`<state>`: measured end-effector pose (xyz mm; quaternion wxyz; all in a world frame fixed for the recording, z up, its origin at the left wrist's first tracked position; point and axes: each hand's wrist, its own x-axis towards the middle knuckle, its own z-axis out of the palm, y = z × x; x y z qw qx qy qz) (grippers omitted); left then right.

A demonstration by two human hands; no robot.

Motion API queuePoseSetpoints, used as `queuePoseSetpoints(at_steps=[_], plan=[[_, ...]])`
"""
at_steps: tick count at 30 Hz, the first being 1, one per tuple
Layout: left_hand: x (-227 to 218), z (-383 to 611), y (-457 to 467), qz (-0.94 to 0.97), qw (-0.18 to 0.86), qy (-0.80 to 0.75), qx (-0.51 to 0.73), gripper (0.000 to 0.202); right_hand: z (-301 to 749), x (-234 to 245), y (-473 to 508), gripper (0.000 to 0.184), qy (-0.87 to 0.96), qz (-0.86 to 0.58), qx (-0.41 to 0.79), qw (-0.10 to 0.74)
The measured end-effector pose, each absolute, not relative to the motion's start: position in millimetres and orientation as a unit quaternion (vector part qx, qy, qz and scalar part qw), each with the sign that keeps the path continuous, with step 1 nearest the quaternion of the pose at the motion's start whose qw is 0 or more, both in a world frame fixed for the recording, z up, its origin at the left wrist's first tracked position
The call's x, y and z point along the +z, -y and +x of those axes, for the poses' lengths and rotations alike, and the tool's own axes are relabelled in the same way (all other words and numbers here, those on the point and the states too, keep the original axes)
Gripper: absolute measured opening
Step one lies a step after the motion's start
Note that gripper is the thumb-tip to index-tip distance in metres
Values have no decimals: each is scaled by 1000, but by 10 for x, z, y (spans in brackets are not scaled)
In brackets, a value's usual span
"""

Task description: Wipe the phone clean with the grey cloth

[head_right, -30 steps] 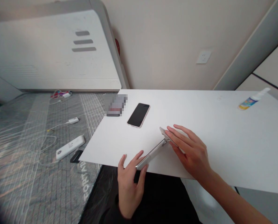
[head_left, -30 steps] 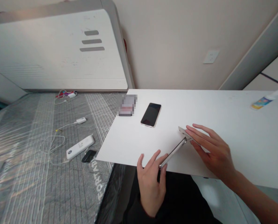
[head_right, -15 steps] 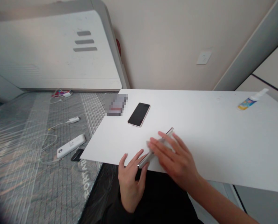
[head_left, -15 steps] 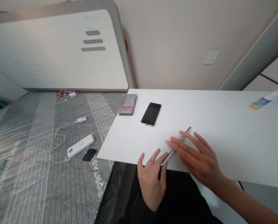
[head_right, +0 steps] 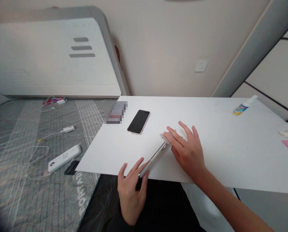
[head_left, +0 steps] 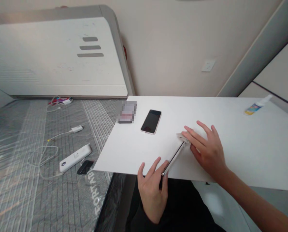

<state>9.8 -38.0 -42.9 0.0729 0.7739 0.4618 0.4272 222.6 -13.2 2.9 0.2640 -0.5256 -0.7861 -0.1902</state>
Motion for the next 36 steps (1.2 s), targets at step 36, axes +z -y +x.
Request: queuePoseSetpoints(at_steps=[36], plan=[[-409,123,402,759,70,-482,431,22,2099,11,209,77,885,-420,-70,186]])
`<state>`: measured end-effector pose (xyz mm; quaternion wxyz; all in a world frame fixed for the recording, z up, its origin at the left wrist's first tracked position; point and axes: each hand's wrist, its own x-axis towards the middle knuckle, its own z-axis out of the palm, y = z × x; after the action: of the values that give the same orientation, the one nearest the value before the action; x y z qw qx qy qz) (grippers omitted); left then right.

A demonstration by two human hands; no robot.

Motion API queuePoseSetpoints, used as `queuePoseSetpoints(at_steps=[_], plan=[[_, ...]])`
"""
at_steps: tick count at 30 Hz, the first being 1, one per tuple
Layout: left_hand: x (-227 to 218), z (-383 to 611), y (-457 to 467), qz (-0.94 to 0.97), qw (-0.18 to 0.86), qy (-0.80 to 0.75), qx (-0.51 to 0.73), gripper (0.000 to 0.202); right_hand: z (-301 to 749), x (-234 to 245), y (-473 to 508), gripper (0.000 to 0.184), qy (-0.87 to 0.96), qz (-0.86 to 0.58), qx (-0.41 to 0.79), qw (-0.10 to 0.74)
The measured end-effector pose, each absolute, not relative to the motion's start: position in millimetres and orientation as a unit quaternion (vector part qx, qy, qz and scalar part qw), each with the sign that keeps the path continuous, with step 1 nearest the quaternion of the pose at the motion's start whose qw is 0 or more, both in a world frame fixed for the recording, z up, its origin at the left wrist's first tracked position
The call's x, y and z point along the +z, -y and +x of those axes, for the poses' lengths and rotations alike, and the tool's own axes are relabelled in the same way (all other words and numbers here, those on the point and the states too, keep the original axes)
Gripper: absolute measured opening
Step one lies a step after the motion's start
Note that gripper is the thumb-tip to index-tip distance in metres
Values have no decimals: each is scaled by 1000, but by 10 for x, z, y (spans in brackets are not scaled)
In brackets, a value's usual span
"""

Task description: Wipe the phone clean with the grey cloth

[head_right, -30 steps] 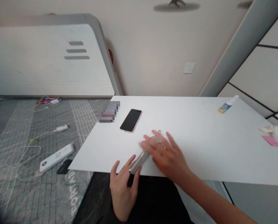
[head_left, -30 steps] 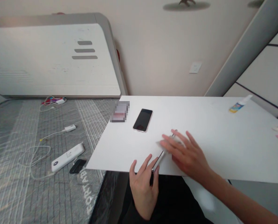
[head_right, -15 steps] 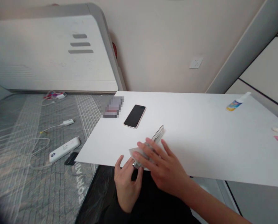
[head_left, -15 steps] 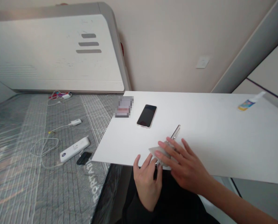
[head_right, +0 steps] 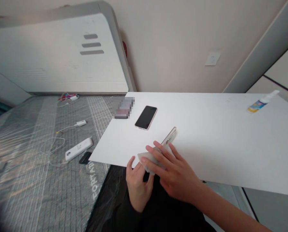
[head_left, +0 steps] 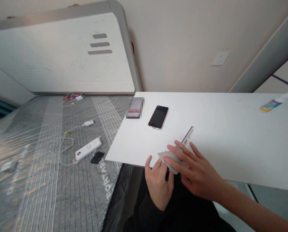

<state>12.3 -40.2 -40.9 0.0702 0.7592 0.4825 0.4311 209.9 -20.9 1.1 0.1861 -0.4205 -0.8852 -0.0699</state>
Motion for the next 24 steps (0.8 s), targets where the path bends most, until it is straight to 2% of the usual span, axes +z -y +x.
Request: queuePoseSetpoints(at_steps=[4,8,12,17,20,24], plan=[[-409,121,401,762,74,-476,432,29,2130,-26,179,76,820,-517,-108,219],[-402,126,390,760,73,-478,435,25,2142,-45,175,79,877,-437,-73,186],[-396,137,389,760,75,-476,436,26,2186,-7,142,77,827,-513,-98,206],[-347,99,382,760,95,-473,436,32,2301,52,124,66,881,-416,-74,212],[-196,64,359,755,132,-436,472,38,2392,116,75,59,853,-427,-52,295],[127,77,335,730,166,-380,543,35,2342,236,29,43,806,-388,61,444]])
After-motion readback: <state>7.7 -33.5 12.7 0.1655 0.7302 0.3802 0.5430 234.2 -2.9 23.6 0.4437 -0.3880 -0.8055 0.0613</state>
